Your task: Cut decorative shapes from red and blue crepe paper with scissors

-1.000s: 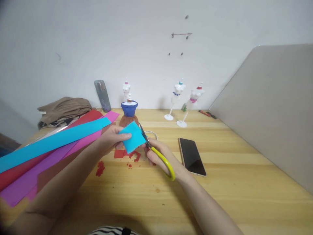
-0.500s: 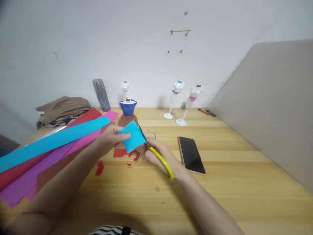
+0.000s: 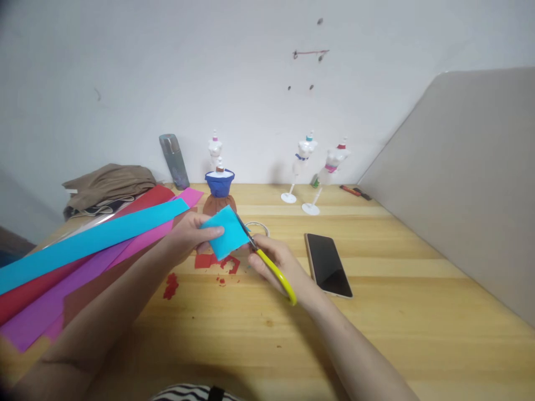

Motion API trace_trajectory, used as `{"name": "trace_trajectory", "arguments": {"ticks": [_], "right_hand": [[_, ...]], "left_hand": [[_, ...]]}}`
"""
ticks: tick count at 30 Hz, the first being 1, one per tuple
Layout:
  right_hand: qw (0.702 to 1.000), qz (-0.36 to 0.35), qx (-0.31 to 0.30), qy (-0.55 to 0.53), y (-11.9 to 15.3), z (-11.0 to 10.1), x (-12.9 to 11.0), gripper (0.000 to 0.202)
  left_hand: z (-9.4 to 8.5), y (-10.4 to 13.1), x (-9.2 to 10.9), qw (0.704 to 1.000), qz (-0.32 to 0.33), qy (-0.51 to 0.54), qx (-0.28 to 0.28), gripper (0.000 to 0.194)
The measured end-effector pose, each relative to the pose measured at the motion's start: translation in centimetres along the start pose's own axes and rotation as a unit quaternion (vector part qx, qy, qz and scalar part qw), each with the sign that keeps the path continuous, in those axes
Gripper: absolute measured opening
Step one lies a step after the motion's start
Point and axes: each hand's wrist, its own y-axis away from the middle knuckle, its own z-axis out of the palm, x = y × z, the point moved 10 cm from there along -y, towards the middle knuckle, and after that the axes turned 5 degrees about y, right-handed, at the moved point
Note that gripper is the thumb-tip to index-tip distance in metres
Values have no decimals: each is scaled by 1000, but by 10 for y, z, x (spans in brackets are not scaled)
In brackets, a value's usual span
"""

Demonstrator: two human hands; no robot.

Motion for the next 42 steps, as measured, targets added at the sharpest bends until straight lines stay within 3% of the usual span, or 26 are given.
{"name": "trace_trajectory", "arguments": {"ticks": [19, 25, 31, 42], "right_hand": [[998, 38, 41, -19, 0, -4, 8, 46], [997, 58, -3, -56, 6, 3, 20, 54], [997, 25, -44, -66, 5, 8, 11, 61], [998, 16, -43, -42, 5, 8, 1, 67]], "left_hand": [[-1, -3, -6, 1000, -5, 9, -6, 46], [0, -3, -7, 999, -5, 29, -12, 48], [5, -3, -6, 998, 4, 44, -46, 51], [15, -1, -9, 995, -14, 1, -101, 52]]}}
